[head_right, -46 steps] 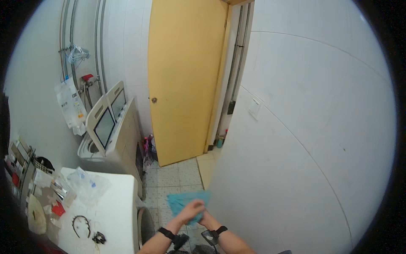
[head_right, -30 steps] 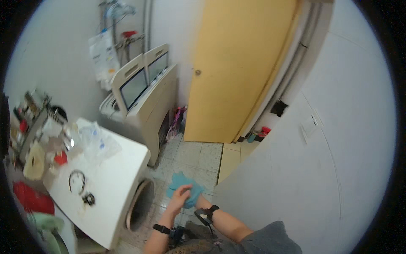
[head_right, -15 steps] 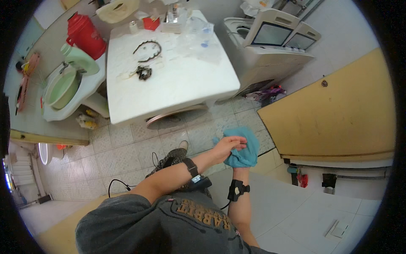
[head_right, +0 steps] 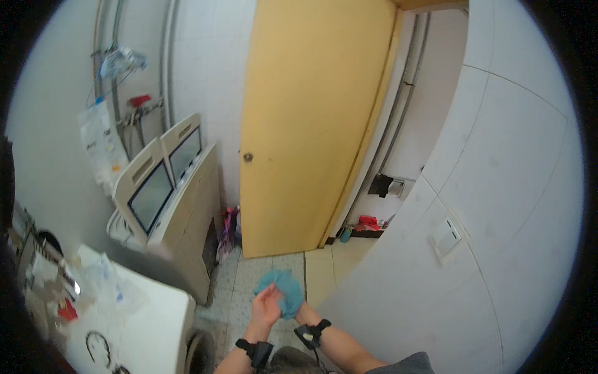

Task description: Cleaning a door using a wet blue cloth after washing it in a sink with detergent.

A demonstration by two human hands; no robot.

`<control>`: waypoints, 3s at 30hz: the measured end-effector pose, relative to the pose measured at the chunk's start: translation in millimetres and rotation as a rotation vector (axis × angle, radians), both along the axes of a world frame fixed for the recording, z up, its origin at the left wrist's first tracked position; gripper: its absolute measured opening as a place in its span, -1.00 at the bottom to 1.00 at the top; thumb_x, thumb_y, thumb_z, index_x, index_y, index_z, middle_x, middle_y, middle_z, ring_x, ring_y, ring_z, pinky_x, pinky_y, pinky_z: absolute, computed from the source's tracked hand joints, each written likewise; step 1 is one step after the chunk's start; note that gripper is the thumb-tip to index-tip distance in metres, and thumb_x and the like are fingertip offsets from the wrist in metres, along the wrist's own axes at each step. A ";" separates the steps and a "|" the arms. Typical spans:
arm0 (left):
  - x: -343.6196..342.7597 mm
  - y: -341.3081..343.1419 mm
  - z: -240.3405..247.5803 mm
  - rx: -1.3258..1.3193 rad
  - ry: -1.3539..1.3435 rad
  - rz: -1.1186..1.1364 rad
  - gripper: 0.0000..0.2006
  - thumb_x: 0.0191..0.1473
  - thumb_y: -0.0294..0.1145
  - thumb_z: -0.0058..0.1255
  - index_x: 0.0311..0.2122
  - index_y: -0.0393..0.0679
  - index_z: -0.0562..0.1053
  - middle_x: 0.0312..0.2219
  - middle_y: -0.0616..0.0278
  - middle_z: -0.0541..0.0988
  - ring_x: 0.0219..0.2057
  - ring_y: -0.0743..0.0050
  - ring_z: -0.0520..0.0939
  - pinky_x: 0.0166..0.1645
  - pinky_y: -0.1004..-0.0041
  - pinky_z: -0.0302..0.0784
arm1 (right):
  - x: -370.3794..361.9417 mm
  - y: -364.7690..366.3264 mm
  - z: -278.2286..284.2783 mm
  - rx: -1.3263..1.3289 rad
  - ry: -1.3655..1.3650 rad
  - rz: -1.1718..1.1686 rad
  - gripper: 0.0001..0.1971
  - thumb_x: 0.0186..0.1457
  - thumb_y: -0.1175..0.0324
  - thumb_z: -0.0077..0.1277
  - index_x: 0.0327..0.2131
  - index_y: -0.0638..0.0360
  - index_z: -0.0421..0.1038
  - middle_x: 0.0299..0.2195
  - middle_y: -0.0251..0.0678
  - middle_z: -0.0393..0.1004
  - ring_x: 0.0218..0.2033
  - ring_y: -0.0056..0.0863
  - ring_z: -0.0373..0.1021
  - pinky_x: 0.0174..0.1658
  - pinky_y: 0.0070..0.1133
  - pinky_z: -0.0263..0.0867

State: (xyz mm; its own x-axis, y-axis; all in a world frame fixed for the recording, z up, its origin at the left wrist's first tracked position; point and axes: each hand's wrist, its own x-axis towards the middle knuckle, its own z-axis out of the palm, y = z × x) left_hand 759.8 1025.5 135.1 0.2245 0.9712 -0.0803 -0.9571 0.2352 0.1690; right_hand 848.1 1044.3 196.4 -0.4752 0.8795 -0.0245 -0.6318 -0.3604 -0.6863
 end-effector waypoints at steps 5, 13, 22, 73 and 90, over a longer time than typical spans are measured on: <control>25.8 53.4 -17.8 -0.144 0.405 0.021 -0.72 0.05 -0.42 -0.18 -0.13 -0.31 0.30 -0.19 0.12 0.41 -0.19 0.30 0.42 -0.06 0.38 0.32 | 26.8 55.1 -104.8 -0.337 -0.277 -0.208 -0.72 0.10 0.26 -0.17 -0.17 0.21 0.26 -0.21 -0.24 0.35 -0.19 -0.40 0.29 -0.07 -0.46 0.22; 39.9 179.9 -34.6 -0.042 1.113 0.115 -0.57 0.06 -0.45 -0.18 0.02 -0.44 0.14 -0.07 -0.03 0.33 -0.08 0.25 0.38 -0.02 0.38 0.28 | 26.8 158.0 -120.1 -0.354 -0.118 -0.185 -0.71 0.11 0.25 -0.19 -0.13 0.19 0.23 -0.18 -0.25 0.33 -0.17 -0.41 0.28 -0.07 -0.48 0.22; 37.7 301.8 22.1 0.574 1.780 0.148 -0.33 -0.12 -0.26 0.10 0.07 -0.32 0.11 0.01 -0.11 0.22 0.02 0.14 0.29 0.05 0.33 0.21 | 46.9 290.3 -92.0 0.327 -0.515 -0.302 -0.64 0.13 0.26 -0.23 -0.01 0.12 0.10 -0.07 -0.27 0.23 -0.06 -0.47 0.20 -0.05 -0.53 0.18; -83.9 678.8 212.0 0.481 2.350 1.511 -0.67 -0.11 -0.49 -0.15 -0.14 -0.26 0.30 -0.07 -0.13 0.23 -0.01 -0.17 0.18 0.06 0.00 0.00 | -34.4 717.8 226.8 2.137 -1.565 -0.901 -0.53 -0.11 0.21 -0.12 -0.07 0.13 0.28 -0.28 -0.29 0.40 -0.27 -0.39 0.31 -0.16 -0.48 0.19; -98.2 698.8 283.7 0.761 2.604 1.722 -0.68 -0.15 -0.31 -0.12 -0.21 -0.16 0.36 -0.18 -0.05 0.34 -0.08 -0.08 0.28 0.01 -0.07 0.06 | -25.1 724.6 272.8 2.117 -1.556 -1.066 -0.57 -0.13 0.20 -0.09 -0.13 0.09 0.31 -0.13 -0.24 0.32 -0.13 -0.34 0.26 -0.11 -0.39 0.19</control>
State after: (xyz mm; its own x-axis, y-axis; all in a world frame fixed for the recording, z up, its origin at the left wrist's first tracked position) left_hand 661.6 1724.3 418.8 0.1949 0.3119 0.9299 0.9797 -0.1067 -0.1695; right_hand 823.0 1769.0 469.2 -0.6510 0.1090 0.7512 0.6521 0.5868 0.4801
